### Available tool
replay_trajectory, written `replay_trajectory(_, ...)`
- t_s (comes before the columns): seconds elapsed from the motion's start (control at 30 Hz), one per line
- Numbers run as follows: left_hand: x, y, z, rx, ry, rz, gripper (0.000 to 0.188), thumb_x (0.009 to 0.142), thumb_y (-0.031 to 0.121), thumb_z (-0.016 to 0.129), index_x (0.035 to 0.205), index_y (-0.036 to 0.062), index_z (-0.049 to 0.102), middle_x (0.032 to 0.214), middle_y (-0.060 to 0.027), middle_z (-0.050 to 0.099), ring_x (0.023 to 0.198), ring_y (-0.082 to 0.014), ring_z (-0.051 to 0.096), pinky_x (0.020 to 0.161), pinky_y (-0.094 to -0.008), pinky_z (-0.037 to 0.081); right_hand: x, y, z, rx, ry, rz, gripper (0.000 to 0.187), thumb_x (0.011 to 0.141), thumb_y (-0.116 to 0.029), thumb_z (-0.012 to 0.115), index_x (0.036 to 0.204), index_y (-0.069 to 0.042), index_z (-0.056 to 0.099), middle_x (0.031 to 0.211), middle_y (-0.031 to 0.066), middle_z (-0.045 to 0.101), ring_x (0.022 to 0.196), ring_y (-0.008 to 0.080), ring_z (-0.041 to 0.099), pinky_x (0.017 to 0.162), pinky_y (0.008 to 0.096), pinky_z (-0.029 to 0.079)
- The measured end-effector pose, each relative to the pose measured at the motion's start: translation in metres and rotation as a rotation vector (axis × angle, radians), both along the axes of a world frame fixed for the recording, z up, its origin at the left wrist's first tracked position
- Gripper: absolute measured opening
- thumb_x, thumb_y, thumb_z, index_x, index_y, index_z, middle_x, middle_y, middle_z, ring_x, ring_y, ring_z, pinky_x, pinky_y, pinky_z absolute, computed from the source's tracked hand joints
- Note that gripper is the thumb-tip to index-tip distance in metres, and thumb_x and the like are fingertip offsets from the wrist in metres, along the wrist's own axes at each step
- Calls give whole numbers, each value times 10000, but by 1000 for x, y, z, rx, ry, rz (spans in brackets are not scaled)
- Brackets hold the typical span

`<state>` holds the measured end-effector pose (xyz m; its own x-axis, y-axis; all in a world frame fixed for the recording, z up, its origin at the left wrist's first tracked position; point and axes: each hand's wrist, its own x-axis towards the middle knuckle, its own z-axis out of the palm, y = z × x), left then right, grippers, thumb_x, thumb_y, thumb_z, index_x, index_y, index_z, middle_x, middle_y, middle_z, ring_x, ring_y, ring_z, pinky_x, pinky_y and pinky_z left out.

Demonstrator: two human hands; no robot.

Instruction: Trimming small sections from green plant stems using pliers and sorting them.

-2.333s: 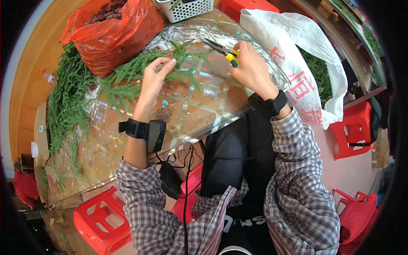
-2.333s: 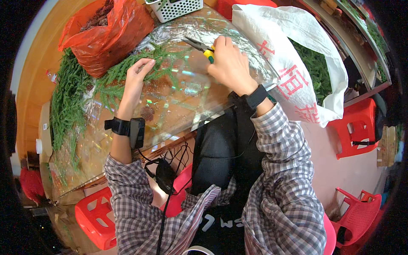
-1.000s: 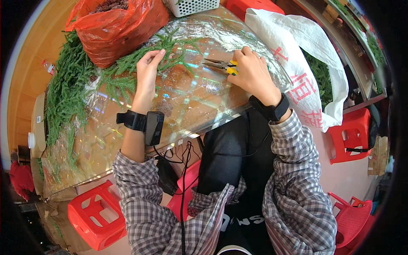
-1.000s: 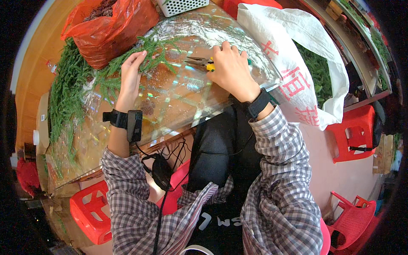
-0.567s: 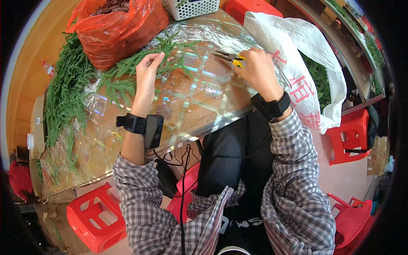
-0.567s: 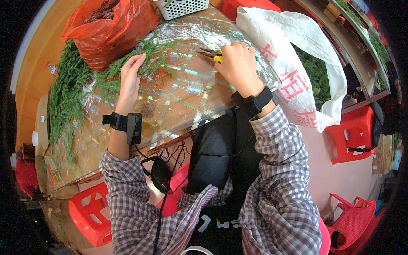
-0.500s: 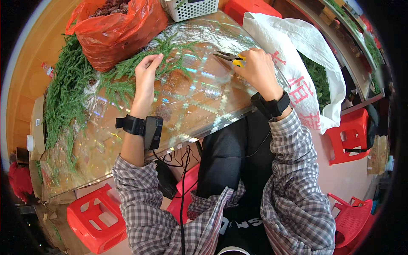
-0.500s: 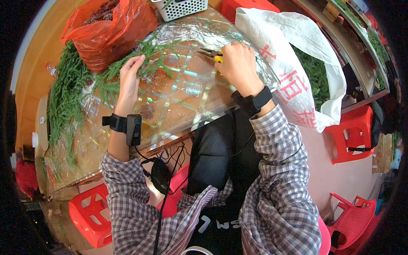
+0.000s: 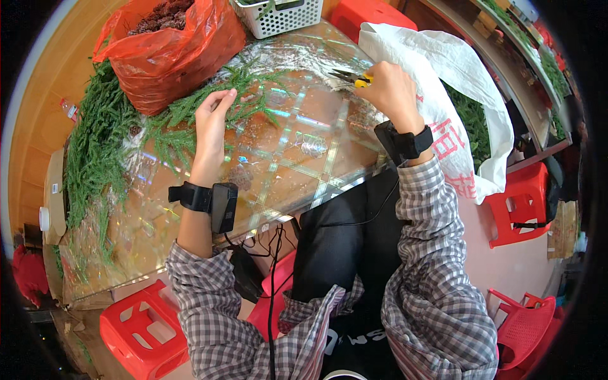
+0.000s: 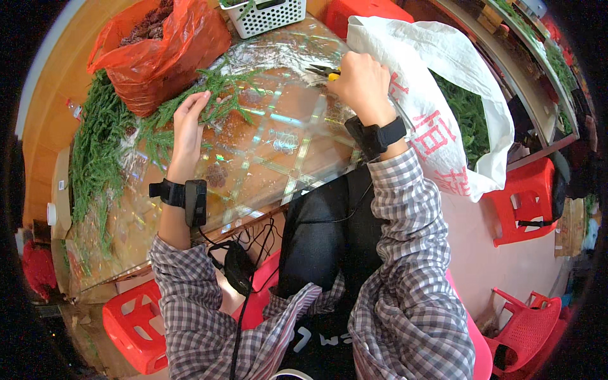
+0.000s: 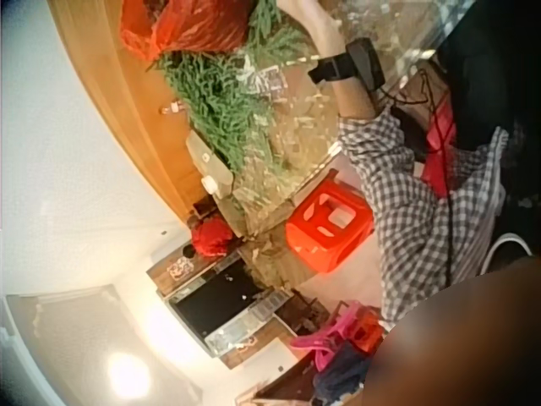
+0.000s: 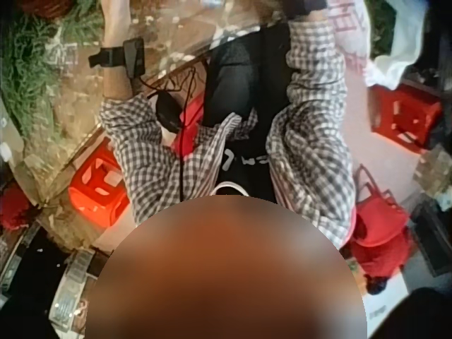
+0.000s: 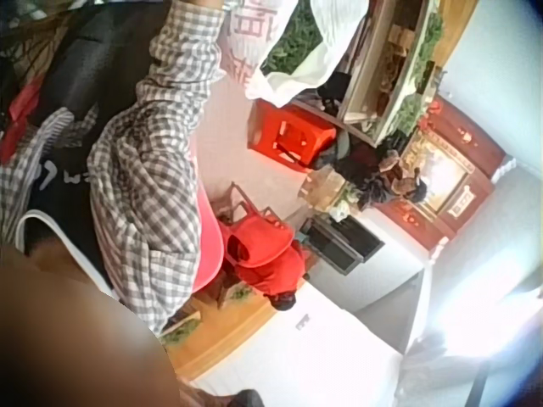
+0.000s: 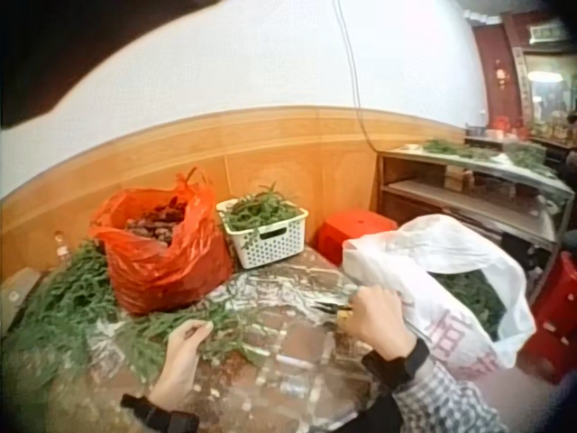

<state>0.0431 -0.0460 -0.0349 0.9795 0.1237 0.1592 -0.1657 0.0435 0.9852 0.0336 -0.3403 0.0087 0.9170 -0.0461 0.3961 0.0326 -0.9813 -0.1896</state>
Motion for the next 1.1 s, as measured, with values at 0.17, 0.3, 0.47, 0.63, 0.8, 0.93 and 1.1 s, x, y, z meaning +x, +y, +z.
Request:
replay_trajectory(0.17, -2, -1, 0, 26, 10, 9, 214, 862, 195, 650, 942, 1, 612, 897, -18, 595, 857, -81, 508, 787, -229, 371, 4, -4, -5, 9, 32, -9, 337, 638, -243, 752, 891, -23, 714, 775, 193, 663, 730, 332, 651, 669, 399, 513)
replay_trajectory(0.3, -4, -3, 1, 16, 26, 6, 211, 862, 193, 651, 944, 3, 613, 905, -17, 597, 858, -82, 513, 784, -226, 374, 5, -5, -5, 9, 23, 5, 340, 636, -246, 761, 892, -26, 716, 770, 188, 665, 724, 329, 650, 661, 398, 513)
replay_trajectory(0.47, -6, -4, 4, 16, 53, 14, 205, 863, 190, 651, 945, 6, 614, 919, -18, 604, 862, -84, 523, 781, -223, 378, 5, -7, -5, 0, 16, 25, 335, 641, -253, 763, 884, -27, 718, 753, 185, 664, 714, 324, 650, 653, 400, 512)
replay_trajectory(0.63, -4, -1, 2, -9, 36, 0, 203, 863, 192, 651, 942, 9, 614, 921, -18, 608, 867, -85, 526, 784, -225, 379, 4, -8, -3, 3, 25, 32, 325, 646, -253, 762, 874, -26, 718, 746, 182, 664, 708, 318, 650, 644, 393, 509)
replay_trajectory(0.8, -4, 1, 3, -6, 40, 1, 196, 863, 190, 652, 937, 13, 613, 911, -18, 609, 863, -85, 527, 788, -230, 380, -2, -11, 1, 85, -10, 46, 330, 646, -258, 764, 879, -28, 718, 746, 180, 665, 699, 315, 649, 634, 381, 504)
replay_trajectory(0.93, -2, 1, 0, 5, 32, 11, 196, 864, 191, 650, 937, 13, 613, 913, -21, 613, 867, -86, 532, 794, -231, 380, -2, -11, 0, 115, -45, 7, 332, 646, -260, 763, 884, -33, 719, 752, 178, 668, 695, 313, 650, 634, 377, 502)
replay_trajectory(1.1, -4, 1, 0, 20, 27, 10, 197, 866, 189, 645, 944, 11, 614, 926, -28, 617, 879, -89, 536, 800, -232, 381, -3, -10, 2, 123, -71, -24, 344, 648, -271, 760, 898, -37, 719, 763, 174, 671, 700, 310, 651, 641, 378, 500)
